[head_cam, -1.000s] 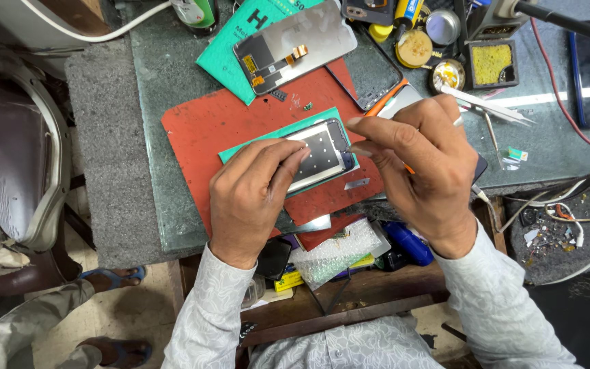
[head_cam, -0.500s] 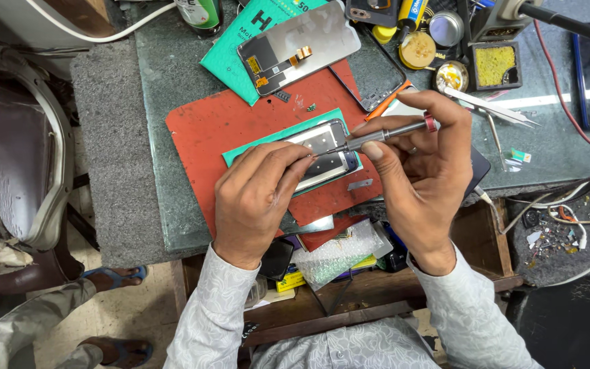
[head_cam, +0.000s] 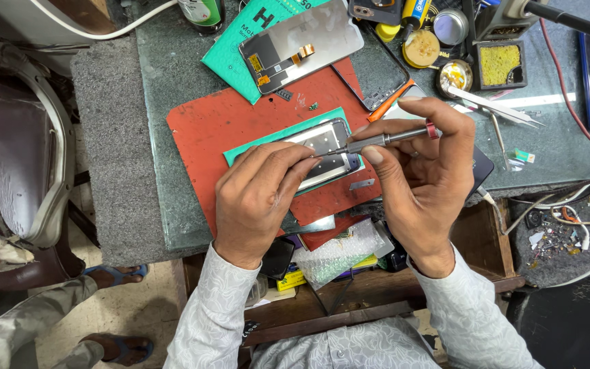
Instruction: The person disassembles a smartphone by removing screws and detaching internal components. They handle the phone, a screwdriver, and various small parts on a cluttered workbench.
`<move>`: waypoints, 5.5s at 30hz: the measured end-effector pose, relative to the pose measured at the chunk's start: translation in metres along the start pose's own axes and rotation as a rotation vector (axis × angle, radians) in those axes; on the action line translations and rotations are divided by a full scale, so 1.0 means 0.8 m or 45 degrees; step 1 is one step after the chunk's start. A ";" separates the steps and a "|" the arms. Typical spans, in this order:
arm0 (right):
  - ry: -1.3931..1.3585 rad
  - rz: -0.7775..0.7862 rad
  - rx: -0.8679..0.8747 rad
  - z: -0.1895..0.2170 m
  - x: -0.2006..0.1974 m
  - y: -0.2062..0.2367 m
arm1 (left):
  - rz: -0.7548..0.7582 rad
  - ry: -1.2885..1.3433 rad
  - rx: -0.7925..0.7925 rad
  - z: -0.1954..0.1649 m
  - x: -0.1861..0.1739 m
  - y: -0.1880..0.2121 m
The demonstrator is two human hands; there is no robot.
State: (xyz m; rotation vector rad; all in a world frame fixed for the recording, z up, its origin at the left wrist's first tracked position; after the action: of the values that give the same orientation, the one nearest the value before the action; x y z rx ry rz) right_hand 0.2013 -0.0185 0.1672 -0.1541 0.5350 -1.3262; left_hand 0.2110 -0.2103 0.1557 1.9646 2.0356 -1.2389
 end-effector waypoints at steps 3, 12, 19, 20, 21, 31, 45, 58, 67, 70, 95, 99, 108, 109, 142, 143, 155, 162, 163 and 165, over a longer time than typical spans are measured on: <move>-0.013 0.002 0.009 -0.001 -0.001 -0.001 | -0.002 -0.006 0.010 0.000 0.001 0.000; -0.049 -0.020 0.021 -0.004 0.001 -0.001 | -0.001 0.007 0.012 -0.001 0.000 -0.002; -0.030 -0.046 0.033 -0.002 0.003 0.001 | -0.006 -0.012 0.017 -0.001 -0.001 -0.001; -0.031 -0.048 0.046 -0.003 0.003 0.001 | -0.002 -0.009 0.019 -0.001 -0.002 -0.001; -0.027 -0.046 0.064 -0.003 0.003 0.000 | 0.002 -0.007 0.021 -0.001 -0.002 -0.002; -0.093 -0.096 0.059 0.006 -0.009 -0.008 | 0.046 -0.056 -0.007 -0.002 0.002 -0.005; 0.645 0.125 -0.202 0.013 -0.025 0.010 | 0.022 -0.028 -0.021 -0.002 0.004 -0.003; 0.735 0.145 -0.166 0.033 -0.019 -0.003 | -0.004 -0.042 -0.017 0.000 0.004 -0.001; 0.495 0.134 -0.041 0.046 -0.024 -0.023 | 0.031 0.005 -0.036 -0.004 0.003 -0.001; 0.747 0.121 -0.226 0.055 -0.018 -0.029 | 0.038 0.008 -0.050 -0.005 0.001 -0.001; 0.850 0.130 -0.259 0.058 -0.020 -0.035 | 0.126 0.052 -0.065 -0.003 0.003 -0.003; 0.851 0.144 -0.280 0.059 -0.020 -0.028 | 0.126 0.072 -0.067 -0.007 0.001 -0.002; 0.068 -0.036 0.191 0.028 -0.030 0.001 | 0.044 0.101 0.066 -0.017 -0.006 0.004; -0.143 -0.115 0.243 0.022 -0.030 0.005 | 0.036 0.119 0.088 -0.017 -0.007 0.003; -0.241 -0.106 0.146 -0.005 -0.016 0.019 | 0.076 0.180 0.094 -0.008 -0.003 -0.003; -0.240 -0.088 0.116 -0.003 -0.016 0.018 | 0.096 0.151 0.093 -0.009 -0.003 -0.004; 0.425 0.107 -0.157 0.013 -0.026 0.018 | 0.233 -0.350 0.018 -0.003 0.010 -0.001; 0.500 0.153 -0.206 0.006 -0.017 0.007 | 0.213 -0.315 0.005 0.002 0.011 -0.002; 0.500 0.167 -0.208 0.005 -0.015 0.005 | 0.205 -0.311 0.008 0.003 0.011 -0.002; 0.500 0.173 -0.222 0.005 -0.012 0.001 | 0.220 -0.285 -0.006 0.005 0.011 -0.003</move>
State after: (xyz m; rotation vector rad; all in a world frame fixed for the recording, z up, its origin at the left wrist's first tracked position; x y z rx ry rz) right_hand 0.2024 -0.0097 0.1729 0.0016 0.9781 -1.1799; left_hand 0.2053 -0.2054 0.1493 1.8578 1.7247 -1.3436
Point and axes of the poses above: each hand's wrist, its own y-axis away from the middle knuckle, its own x-axis out of the palm, z = x × y, the point moved 4 cm from there along -y, towards the middle knuckle, and after that the axes turned 7 degrees about z, right-handed, at the moved point
